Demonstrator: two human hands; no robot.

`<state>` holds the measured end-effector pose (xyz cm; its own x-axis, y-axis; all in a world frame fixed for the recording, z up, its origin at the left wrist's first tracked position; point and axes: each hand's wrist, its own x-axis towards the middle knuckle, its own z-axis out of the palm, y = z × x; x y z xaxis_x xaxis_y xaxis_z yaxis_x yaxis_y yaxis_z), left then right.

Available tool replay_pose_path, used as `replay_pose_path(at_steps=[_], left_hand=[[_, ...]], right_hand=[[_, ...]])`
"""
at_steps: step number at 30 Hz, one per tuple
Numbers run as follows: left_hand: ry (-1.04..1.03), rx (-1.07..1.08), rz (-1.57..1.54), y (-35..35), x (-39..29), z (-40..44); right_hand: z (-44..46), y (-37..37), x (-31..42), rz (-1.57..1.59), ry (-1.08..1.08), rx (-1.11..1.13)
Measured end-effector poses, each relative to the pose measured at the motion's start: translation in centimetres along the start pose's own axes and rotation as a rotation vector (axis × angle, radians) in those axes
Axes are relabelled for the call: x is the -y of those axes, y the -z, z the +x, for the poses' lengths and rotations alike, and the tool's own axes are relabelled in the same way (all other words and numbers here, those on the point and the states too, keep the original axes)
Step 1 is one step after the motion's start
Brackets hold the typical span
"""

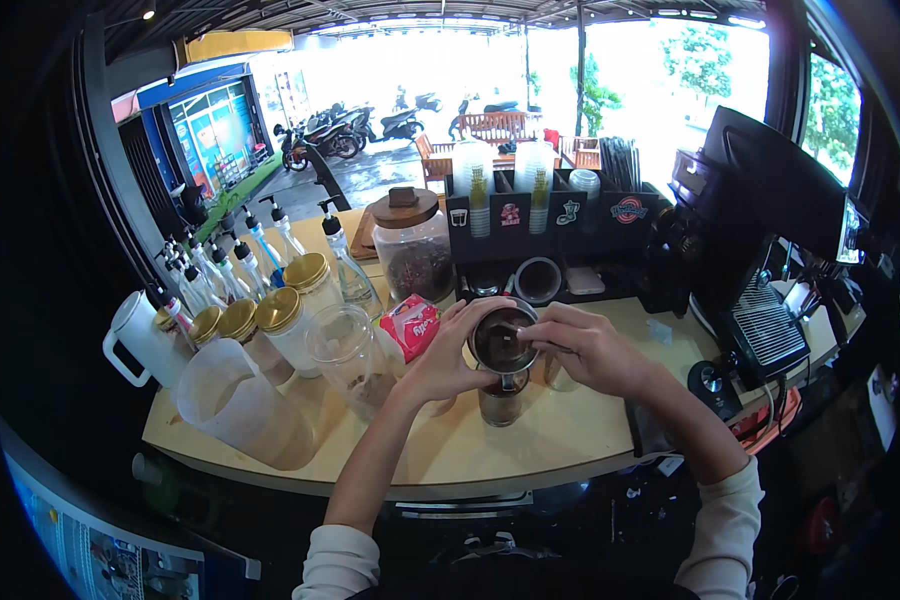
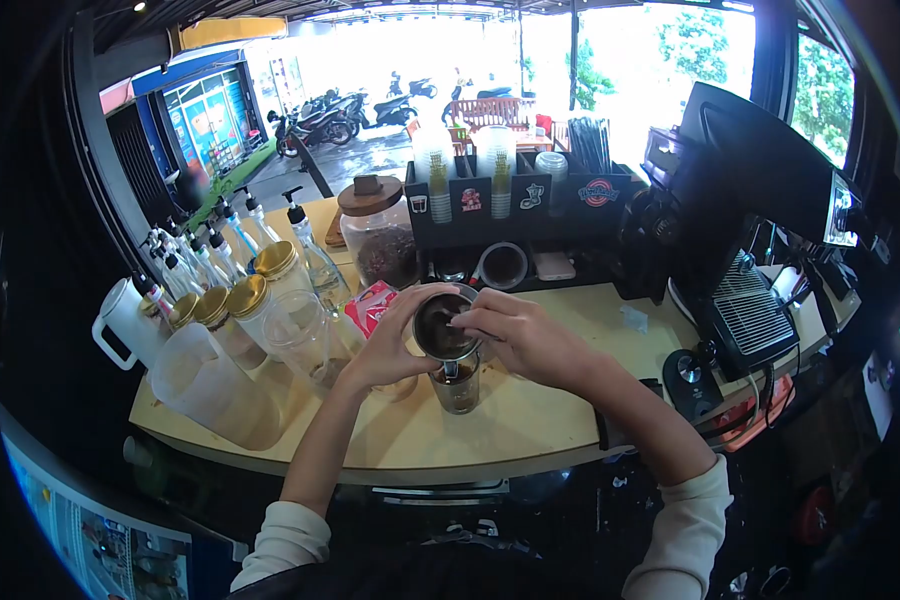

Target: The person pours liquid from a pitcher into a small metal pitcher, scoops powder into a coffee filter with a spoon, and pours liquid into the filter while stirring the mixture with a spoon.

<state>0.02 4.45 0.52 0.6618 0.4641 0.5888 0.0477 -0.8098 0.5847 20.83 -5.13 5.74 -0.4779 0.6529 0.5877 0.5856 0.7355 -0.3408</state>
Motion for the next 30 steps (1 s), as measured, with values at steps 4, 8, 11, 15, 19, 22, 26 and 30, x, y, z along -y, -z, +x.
replay_pose_path(at_steps=[4, 8, 11, 15, 19, 22, 26, 30], left_hand=[[0.003, 0.01, -0.004, 0.3, -0.1, 0.0], [0.015, 0.036, 0.083, 0.6, -0.4, 0.0], [0.023, 0.051, 0.123, 0.5, -0.4, -0.2], [0.025, 0.067, 0.083, 0.3, -0.1, -0.2], [0.024, 0.012, 0.149, 0.2, -0.4, -0.3], [0.011, 0.023, 0.101, 0.0, -0.3, -0.2], [0.002, 0.015, 0.063, -0.2, -0.2, -0.1], [0.052, -0.057, -0.021, -0.6, 0.4, -0.6]], right_hand=[[-0.1, 0.5, 0.1, -0.057, 0.03, 0.103], [0.0, 1.0, 0.5, -0.195, 0.07, 0.184], [0.0, 0.7, 0.4, -0.229, 0.112, 0.186], [0.2, 0.8, 0.9, -0.299, 0.203, 0.189], [0.5, 1.1, 1.2, -0.268, 0.14, 0.208], [0.4, 0.6, 1.1, -0.223, 0.178, 0.253], [0.4, 0.6, 1.1, -0.022, 0.003, 0.075], [-0.6, -0.1, 1.4, 0.045, -0.062, -0.096]])
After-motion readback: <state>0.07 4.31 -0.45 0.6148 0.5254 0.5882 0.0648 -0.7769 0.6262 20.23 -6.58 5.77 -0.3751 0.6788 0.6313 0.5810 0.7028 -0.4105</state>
